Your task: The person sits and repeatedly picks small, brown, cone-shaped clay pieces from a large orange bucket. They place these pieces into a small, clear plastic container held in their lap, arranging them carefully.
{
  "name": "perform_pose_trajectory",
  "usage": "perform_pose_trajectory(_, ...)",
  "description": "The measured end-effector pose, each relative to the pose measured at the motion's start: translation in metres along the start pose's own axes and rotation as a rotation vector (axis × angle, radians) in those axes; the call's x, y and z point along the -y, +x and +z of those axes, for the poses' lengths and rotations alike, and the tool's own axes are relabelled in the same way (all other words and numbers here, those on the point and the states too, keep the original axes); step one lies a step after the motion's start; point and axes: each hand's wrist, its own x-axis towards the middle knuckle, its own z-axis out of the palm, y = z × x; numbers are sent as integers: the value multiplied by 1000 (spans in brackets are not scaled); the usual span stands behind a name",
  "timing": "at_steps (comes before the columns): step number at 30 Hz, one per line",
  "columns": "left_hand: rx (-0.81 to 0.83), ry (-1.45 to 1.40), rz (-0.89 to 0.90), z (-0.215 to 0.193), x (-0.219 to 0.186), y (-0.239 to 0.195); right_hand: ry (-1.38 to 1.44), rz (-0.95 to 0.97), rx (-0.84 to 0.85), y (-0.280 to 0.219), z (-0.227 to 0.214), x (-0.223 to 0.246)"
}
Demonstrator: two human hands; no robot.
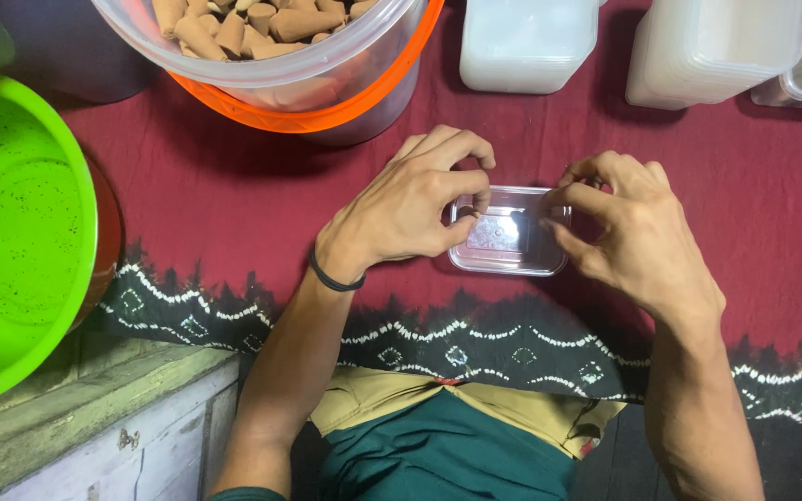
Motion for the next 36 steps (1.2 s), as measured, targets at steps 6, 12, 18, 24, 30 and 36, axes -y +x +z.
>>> perform_pose_trajectory(6, -63, 108, 29, -1, -9, 0, -83, -6, -13, 2, 1, 6)
perform_pose_trajectory(12, -96, 266, 29, 4, -13, 0, -135, -3, -14, 3, 5, 8)
perform_pose_trajectory(18, -92, 328, 15, 9, -13, 0, -173, -6, -11, 2, 7, 7)
perform_pose_trajectory(24, -85, 334, -2, 11, -15, 0, -172, -1, -11, 2, 8, 7)
perform_pose_trajectory(30, -60, 275, -8, 10, -15, 0, -171, -7, -31, 2, 8, 7)
perform_pose_trajectory(36, -70, 227, -9, 11, -12, 1, -158, 4, -13, 1, 6, 6)
